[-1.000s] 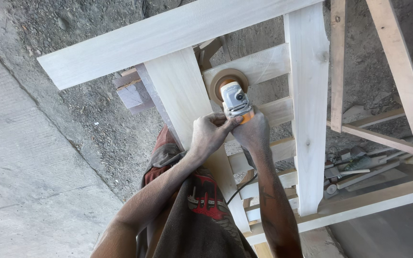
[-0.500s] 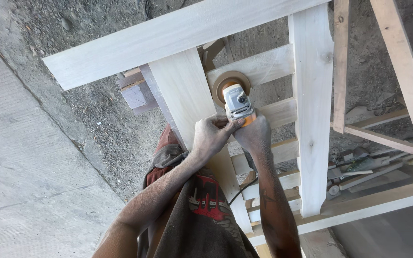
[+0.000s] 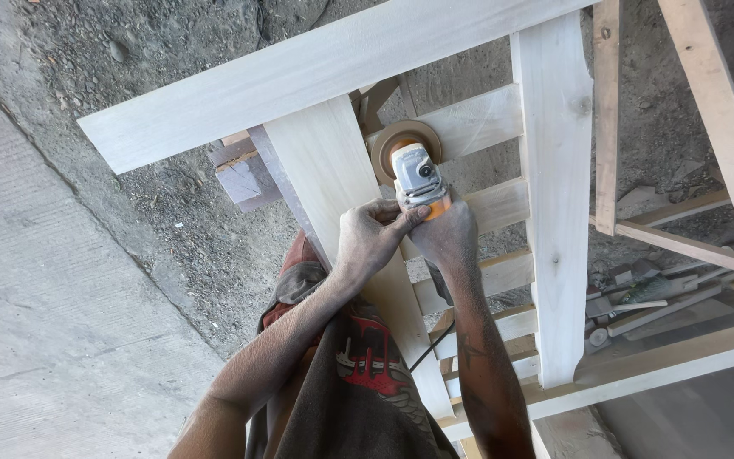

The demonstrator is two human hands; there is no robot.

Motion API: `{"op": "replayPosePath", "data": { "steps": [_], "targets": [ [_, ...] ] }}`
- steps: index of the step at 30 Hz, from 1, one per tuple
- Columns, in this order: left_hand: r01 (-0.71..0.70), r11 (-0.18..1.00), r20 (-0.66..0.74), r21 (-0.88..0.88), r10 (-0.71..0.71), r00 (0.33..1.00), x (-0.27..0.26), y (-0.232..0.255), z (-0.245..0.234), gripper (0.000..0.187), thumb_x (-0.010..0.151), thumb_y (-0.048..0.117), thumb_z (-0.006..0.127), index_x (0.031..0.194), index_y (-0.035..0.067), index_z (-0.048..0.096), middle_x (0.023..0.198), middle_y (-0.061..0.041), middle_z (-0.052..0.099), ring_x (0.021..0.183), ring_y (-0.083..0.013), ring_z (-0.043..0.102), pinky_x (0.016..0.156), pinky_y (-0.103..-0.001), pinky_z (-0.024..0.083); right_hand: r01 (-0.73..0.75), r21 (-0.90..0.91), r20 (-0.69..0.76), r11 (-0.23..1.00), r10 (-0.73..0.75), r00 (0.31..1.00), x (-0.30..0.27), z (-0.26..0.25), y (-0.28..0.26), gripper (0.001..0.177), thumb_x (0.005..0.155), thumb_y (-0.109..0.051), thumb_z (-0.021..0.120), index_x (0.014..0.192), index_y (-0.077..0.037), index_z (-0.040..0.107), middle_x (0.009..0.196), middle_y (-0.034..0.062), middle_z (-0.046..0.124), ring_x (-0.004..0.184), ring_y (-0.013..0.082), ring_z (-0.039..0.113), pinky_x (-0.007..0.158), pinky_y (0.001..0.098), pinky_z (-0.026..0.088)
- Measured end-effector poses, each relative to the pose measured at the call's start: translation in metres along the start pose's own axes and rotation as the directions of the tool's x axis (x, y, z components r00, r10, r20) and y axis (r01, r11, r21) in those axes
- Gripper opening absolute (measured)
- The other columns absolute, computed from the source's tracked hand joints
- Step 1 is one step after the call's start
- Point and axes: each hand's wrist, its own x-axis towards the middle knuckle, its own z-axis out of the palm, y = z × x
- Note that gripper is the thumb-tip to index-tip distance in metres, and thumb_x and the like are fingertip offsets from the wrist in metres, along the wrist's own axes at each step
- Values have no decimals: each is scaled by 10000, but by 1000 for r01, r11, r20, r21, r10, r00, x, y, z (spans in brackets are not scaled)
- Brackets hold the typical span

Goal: The person uses an electric sander to smooth the surfaces of a white wooden chair frame. They systematically sand the horizontal rails and vertical slats, moving the tool back and forth along the grain.

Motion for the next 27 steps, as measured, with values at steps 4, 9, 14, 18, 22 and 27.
{"op": "replayPosePath", "data": {
  "steps": [4,9,14,18,22,27],
  "targets": [
    [-54,998,-12,-32,53,999,5,4,-5,544,839,439,791,1119,-25,748,940,-150,807,873,-168,798,790,-329,668,-66,11,36,998,66,997,4,-1,-9,592,786,-398,839,1166,6,633,913,156,742,886,271,776,764,409,638],
    [-86,995,-40,-41,84,996,9,11,-12,541,836,427,804,1126,-26,748,945,-148,809,881,-169,796,798,-331,658,-34,13,-5,999,34,999,8,-4,-21,566,783,-389,839,1119,29,659,893,178,748,850,278,778,731,410,633],
    [-59,998,-32,4,59,998,13,20,-17,543,841,438,795,1106,-33,752,924,-155,808,857,-176,800,778,-335,666,-15,46,-15,999,16,1000,12,-6,-28,579,769,-376,849,1119,41,650,892,188,750,826,271,783,712,399,639],
    [-81,997,-41,-3,80,996,17,22,-20,550,842,444,790,1097,-41,750,910,-154,807,840,-179,805,756,-332,675,-10,69,-21,998,11,1000,16,-4,-30,568,774,-348,844,1136,40,640,895,185,748,812,269,783,697,402,643],
    [-70,997,-21,12,70,997,17,18,-19,541,857,448,773,1109,-30,749,910,-158,806,827,-186,806,746,-335,675,27,38,-22,999,-27,999,15,-1,-23,546,802,-333,835,1149,40,638,887,179,749,806,261,780,706,402,644],
    [-59,997,42,56,57,998,4,5,-6,529,860,460,777,1079,-22,760,917,-158,809,841,-190,805,762,-348,670,45,-14,26,999,-45,999,3,-4,-1,569,810,-312,820,1202,36,600,912,171,746,834,246,772,727,401,645]
  ]
}}
